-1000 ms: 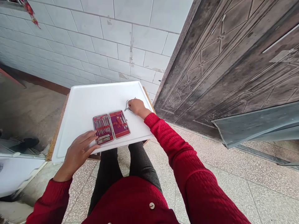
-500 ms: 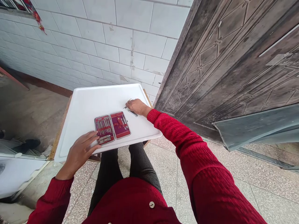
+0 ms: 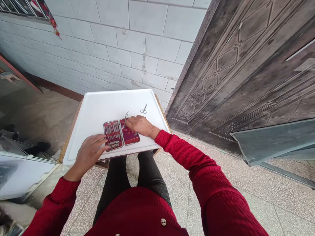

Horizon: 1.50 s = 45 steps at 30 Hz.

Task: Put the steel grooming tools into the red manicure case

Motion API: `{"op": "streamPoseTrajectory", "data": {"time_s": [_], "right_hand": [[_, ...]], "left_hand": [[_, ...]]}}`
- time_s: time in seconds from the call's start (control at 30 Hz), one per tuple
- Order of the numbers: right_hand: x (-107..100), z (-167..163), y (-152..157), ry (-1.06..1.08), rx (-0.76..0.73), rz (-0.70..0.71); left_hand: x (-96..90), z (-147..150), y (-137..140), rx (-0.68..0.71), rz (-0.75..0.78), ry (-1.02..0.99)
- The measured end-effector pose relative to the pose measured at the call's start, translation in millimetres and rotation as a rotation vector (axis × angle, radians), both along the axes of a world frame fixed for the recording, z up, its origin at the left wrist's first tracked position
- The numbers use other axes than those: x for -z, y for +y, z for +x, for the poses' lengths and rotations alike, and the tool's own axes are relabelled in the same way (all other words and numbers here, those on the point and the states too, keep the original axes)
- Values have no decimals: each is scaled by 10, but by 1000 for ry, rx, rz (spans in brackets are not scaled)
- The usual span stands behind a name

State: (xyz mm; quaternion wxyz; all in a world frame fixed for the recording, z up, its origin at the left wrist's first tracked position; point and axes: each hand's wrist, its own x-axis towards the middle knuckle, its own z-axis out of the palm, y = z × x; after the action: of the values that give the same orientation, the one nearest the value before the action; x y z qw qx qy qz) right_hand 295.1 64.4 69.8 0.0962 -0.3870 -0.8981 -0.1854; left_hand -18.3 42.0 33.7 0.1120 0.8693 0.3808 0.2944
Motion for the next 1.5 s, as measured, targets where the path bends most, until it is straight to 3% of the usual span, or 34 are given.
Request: {"op": "streamPoseTrajectory", "data": {"time_s": [0.2, 0.37, 0.5, 0.6, 0.7, 0.77, 0.87, 1.03, 1.27, 1.37, 1.5], "right_hand": [[1, -167, -119, -35, -86, 72], [-11, -229, -181, -71, -190, 120], [34, -200, -209, 29, -201, 49], [105, -186, -237, 320, -74, -114], [175, -194, -245, 893, 215, -322], [202, -201, -221, 1240, 320, -523], [206, -199, -152, 1511, 228, -811], [180, -176, -33, 1650, 154, -940], [158, -163, 121, 1738, 139, -888], [173, -135, 218, 1727, 155, -825], [229, -77, 352, 1734, 204, -705]], "left_hand": [[-247, 447, 105, -53, -30, -86], [-375, 765, 261, -153, -260, -64], [-386, 855, 341, -81, -530, -244], [-407, 882, 338, -48, -750, -470], [-439, 910, 312, -40, -897, -640], [-450, 936, 306, -53, -922, -690], [-445, 987, 317, -74, -907, -707], [-426, 1063, 350, -74, -857, -690], [-344, 1120, 472, -52, -725, -540], [-307, 1108, 547, -70, -531, -347], [-275, 1084, 604, 1, -153, -11]]}}
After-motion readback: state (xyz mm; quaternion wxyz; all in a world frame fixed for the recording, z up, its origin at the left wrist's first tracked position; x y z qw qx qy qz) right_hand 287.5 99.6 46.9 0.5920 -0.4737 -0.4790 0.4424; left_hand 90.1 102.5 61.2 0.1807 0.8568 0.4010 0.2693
